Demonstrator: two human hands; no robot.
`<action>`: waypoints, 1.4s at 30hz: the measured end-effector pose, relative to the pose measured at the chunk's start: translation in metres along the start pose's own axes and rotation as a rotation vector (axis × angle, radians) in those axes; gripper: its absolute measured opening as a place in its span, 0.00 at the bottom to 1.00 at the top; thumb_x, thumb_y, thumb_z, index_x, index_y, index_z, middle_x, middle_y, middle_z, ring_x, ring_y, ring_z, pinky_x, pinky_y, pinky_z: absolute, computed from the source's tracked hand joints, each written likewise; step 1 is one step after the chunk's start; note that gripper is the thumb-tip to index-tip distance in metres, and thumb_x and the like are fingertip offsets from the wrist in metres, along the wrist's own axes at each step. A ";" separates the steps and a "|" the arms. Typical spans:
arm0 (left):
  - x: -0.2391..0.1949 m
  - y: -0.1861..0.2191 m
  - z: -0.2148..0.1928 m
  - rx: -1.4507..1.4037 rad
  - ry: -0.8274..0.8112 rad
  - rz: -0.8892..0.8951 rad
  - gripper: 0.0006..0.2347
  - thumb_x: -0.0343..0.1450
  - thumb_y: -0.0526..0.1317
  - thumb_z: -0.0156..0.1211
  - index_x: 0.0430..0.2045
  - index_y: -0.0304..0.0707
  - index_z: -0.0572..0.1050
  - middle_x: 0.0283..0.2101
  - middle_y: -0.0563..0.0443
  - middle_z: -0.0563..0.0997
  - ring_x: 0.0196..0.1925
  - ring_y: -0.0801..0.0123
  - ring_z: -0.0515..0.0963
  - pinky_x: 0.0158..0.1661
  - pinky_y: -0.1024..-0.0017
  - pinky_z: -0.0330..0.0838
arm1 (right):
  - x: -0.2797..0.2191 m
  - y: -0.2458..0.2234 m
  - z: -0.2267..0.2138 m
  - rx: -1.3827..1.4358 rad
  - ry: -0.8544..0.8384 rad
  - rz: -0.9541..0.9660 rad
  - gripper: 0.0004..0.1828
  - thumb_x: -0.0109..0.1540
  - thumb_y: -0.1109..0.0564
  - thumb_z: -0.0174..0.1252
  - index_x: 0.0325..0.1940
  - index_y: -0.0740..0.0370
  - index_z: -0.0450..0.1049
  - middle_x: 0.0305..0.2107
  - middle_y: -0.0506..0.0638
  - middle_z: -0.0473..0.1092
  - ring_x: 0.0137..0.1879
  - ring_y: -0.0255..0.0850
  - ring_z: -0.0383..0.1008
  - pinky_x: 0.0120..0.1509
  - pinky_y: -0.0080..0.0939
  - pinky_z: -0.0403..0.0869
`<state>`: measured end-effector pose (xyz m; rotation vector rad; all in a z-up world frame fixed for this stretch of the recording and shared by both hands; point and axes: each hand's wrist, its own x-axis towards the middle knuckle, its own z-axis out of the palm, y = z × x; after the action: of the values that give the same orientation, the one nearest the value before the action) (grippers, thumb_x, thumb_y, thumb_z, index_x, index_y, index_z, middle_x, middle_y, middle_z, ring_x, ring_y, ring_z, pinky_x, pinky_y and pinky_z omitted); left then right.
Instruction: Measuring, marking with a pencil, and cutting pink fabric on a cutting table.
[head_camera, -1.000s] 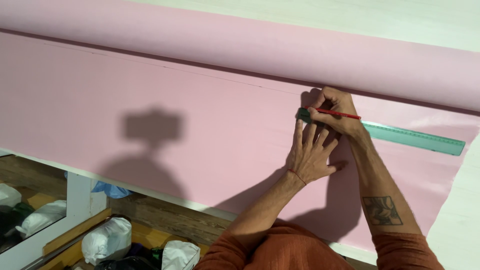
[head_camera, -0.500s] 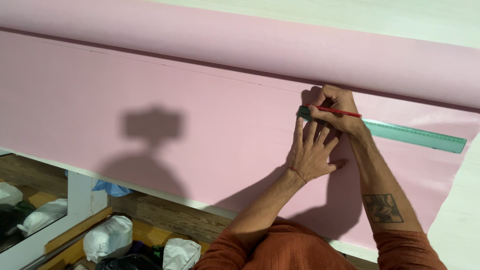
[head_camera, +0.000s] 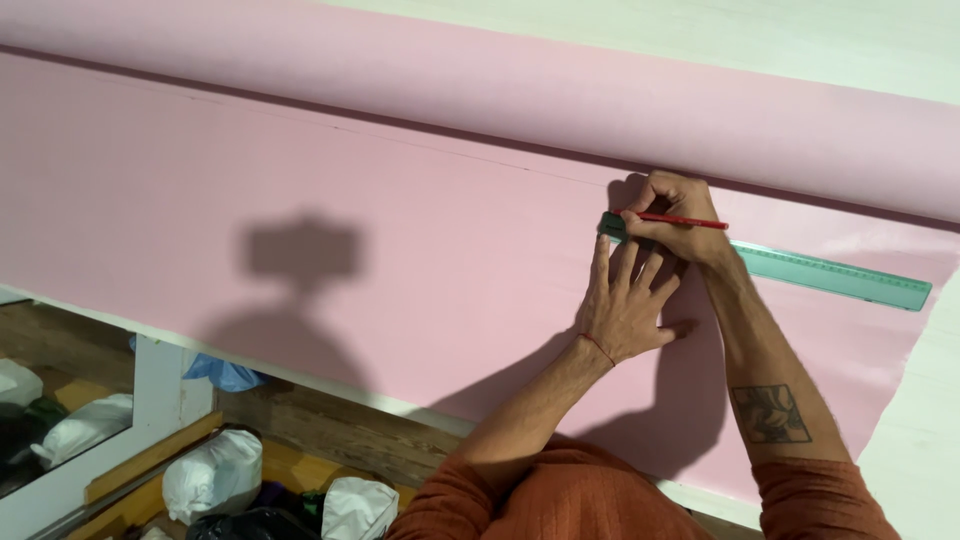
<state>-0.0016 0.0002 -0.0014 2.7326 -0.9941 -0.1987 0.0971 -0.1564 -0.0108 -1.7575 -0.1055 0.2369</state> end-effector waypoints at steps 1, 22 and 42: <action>0.001 -0.001 -0.002 0.004 0.007 0.006 0.32 0.65 0.74 0.51 0.56 0.59 0.80 0.73 0.45 0.64 0.80 0.38 0.44 0.73 0.25 0.29 | 0.001 0.001 0.000 -0.004 0.006 -0.008 0.12 0.58 0.61 0.72 0.30 0.61 0.73 0.25 0.48 0.75 0.31 0.31 0.74 0.32 0.32 0.75; -0.070 0.018 -0.029 0.131 0.054 0.113 0.41 0.68 0.74 0.47 0.73 0.53 0.55 0.77 0.42 0.54 0.79 0.37 0.45 0.70 0.27 0.35 | -0.350 0.006 0.013 -0.471 0.919 0.102 0.18 0.69 0.70 0.37 0.55 0.69 0.72 0.50 0.59 0.73 0.54 0.46 0.75 0.55 0.42 0.78; -0.285 0.091 0.029 0.119 -0.001 0.140 0.37 0.72 0.73 0.38 0.72 0.54 0.59 0.79 0.46 0.48 0.80 0.46 0.40 0.73 0.38 0.26 | -0.562 0.056 0.018 -1.005 0.692 -0.015 0.20 0.68 0.63 0.58 0.64 0.54 0.77 0.63 0.53 0.70 0.69 0.51 0.68 0.78 0.57 0.65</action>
<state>-0.2808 0.1123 0.0076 2.7531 -1.2290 -0.1203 -0.4578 -0.2631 -0.0121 -2.7278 0.3208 -0.5423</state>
